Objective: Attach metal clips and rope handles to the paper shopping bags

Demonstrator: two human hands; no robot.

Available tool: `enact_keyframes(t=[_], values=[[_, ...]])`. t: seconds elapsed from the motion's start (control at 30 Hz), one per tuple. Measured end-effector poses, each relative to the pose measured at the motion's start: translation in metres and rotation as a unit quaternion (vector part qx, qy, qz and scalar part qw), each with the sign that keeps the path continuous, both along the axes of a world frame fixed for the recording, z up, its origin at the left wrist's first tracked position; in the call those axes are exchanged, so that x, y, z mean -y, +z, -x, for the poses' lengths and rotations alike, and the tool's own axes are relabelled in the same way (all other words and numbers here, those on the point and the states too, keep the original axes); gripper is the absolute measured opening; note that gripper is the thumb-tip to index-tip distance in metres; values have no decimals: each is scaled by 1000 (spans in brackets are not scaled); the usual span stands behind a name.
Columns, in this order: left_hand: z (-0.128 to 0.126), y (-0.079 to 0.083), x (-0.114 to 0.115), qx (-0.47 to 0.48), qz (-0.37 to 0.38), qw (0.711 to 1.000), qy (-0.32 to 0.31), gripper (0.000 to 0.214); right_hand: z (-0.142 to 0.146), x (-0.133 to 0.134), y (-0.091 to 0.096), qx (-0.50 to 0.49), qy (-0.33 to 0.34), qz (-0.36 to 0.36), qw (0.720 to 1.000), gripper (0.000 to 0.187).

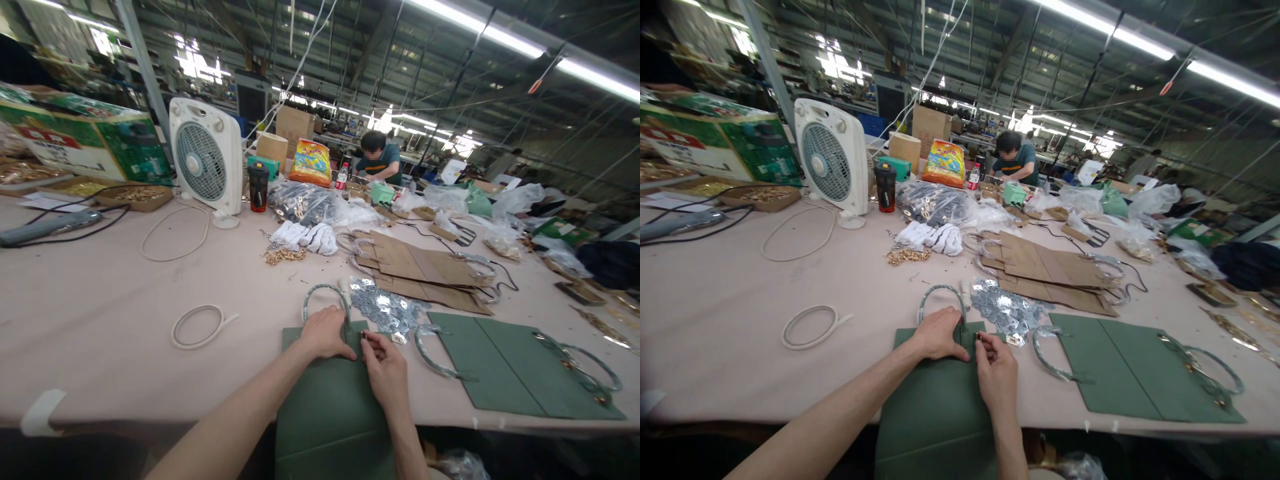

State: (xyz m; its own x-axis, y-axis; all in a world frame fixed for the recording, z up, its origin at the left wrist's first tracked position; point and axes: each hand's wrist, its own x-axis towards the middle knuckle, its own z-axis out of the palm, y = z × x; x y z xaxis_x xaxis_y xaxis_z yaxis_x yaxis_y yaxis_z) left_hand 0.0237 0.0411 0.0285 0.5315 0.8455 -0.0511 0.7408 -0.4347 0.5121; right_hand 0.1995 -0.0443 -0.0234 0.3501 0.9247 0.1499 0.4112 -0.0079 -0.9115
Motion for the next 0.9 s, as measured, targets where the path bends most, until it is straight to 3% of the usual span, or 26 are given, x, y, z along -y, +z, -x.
enact_keyframes(t=[0.13, 0.3, 0.37, 0.47, 0.57, 0.63, 0.73, 0.8, 0.9], values=[[1, -4, 0, 11, -6, 1000, 3, 76, 4, -1, 1, 45, -3, -3, 999, 40], [2, -8, 2, 35, -6, 999, 4, 70, 14, -3, 8, 199, -27, 9, 980, 34], [3, -6, 4, 42, -4, 999, 3, 69, 16, -2, 10, 210, -38, 8, 977, 36], [3, -2, 8, 65, 0, 998, 7, 65, 16, 5, 13, 122, -26, -4, 992, 42], [6, 6, 13, 117, 18, 993, 23, 54, 8, 22, 21, -33, -12, -29, 999, 48], [9, 16, 17, 152, 34, 987, 37, 49, -4, 37, 29, -158, -35, -72, 984, 49], [14, 40, 29, 211, 38, 976, 34, 47, -29, 60, 43, -303, -72, -135, 941, 46], [17, 61, 40, 281, 30, 959, 7, 45, -44, 72, 55, -341, -44, -109, 933, 48], [20, 91, 55, 398, 17, 917, -32, 46, -53, 86, 73, -348, 98, 22, 932, 58]])
